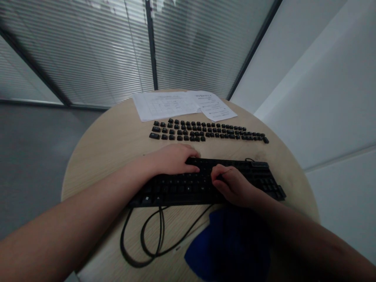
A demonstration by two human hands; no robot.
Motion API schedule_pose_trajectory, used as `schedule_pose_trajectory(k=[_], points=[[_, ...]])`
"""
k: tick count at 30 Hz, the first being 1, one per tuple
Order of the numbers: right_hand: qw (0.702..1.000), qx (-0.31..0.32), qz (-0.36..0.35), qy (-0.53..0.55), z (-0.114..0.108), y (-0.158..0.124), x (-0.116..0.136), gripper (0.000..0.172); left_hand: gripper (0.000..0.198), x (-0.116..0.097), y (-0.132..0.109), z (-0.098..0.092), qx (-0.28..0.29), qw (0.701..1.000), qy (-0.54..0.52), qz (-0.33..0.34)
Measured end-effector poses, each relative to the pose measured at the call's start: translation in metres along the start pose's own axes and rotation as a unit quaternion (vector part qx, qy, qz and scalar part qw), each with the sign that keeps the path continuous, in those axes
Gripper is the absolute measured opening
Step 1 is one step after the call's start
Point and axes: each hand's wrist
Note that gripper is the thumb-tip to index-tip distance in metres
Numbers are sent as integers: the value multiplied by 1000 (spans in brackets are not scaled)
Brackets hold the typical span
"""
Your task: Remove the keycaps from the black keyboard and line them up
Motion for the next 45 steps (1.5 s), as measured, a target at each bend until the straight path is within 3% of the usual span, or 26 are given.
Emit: schedule_pose_trajectory(k=[5, 10, 16, 21, 25, 31, 38, 45], points=[[998, -64, 2, 11, 2, -5, -2, 20, 34, 0, -1, -1, 3, 1000, -6, 0], [993, -93, 49, 59, 6, -10, -5, 24, 34, -1, -2, -1, 1, 1000, -27, -5], [939, -262, 125, 182, 14, -9, -13, 45, 37, -1, -2, -3, -2, 1000, -22, -5], [938, -252, 129, 202, 13, -4, -9, 47, 36, -10, -9, -15, -35, 995, -65, 62], [907, -269, 160, 283, 9, 2, -6, 52, 22, -25, -18, -20, -59, 987, -80, 124], [865, -245, 164, 406, 6, 1, -9, 48, 19, -38, -23, -15, -91, 981, -32, 169], [844, -241, 151, 455, 6, 2, -11, 47, 15, -40, -23, -17, -97, 981, -44, 163], [851, -263, 160, 426, 10, 2, -10, 44, 7, -38, -21, -13, -78, 979, -114, 151]])
Point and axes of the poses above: each hand's wrist, its own y-axis towards the middle knuckle, its own z-axis out of the palm, x = y × z, and after that the axes turned 6 degrees about -z, right-handed
